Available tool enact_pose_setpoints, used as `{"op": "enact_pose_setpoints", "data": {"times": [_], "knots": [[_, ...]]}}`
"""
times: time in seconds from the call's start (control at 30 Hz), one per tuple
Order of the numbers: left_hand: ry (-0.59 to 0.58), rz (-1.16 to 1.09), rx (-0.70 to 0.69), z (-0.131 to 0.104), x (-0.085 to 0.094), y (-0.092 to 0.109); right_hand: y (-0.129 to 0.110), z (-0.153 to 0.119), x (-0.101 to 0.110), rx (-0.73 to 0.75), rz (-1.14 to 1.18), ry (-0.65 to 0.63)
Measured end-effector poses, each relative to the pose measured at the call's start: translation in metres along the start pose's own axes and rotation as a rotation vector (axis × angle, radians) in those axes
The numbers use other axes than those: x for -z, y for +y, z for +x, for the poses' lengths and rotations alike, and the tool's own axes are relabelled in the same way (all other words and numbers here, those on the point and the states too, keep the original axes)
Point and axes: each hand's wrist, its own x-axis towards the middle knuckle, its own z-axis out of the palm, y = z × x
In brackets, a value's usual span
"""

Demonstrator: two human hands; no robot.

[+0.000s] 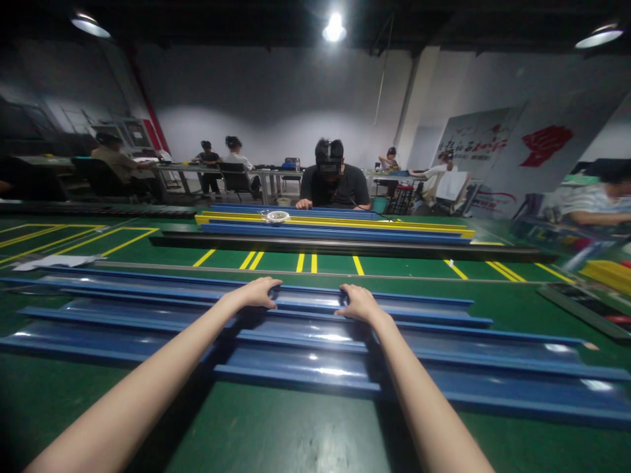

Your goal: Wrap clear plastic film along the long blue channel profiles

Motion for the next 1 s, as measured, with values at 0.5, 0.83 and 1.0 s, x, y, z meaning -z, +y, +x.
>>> {"op": "enact_pose_setpoints", "data": {"times": [0.5,0.83,1.0], "knots": [[-0.012,0.099,-0.072,0.008,0.002,-0.005,-0.006,0.005,-0.005,0.057,-0.055,0.104],[0.062,0.260,-0.108,-0.018,0.050,-0.010,-0.022,-0.003,0.026,0.070,0.005,0.327],[0.053,0.294,-0.124,-0.048,0.079,0.000,-0.027,-0.031,0.050,0.103,0.024,0.361]]}}
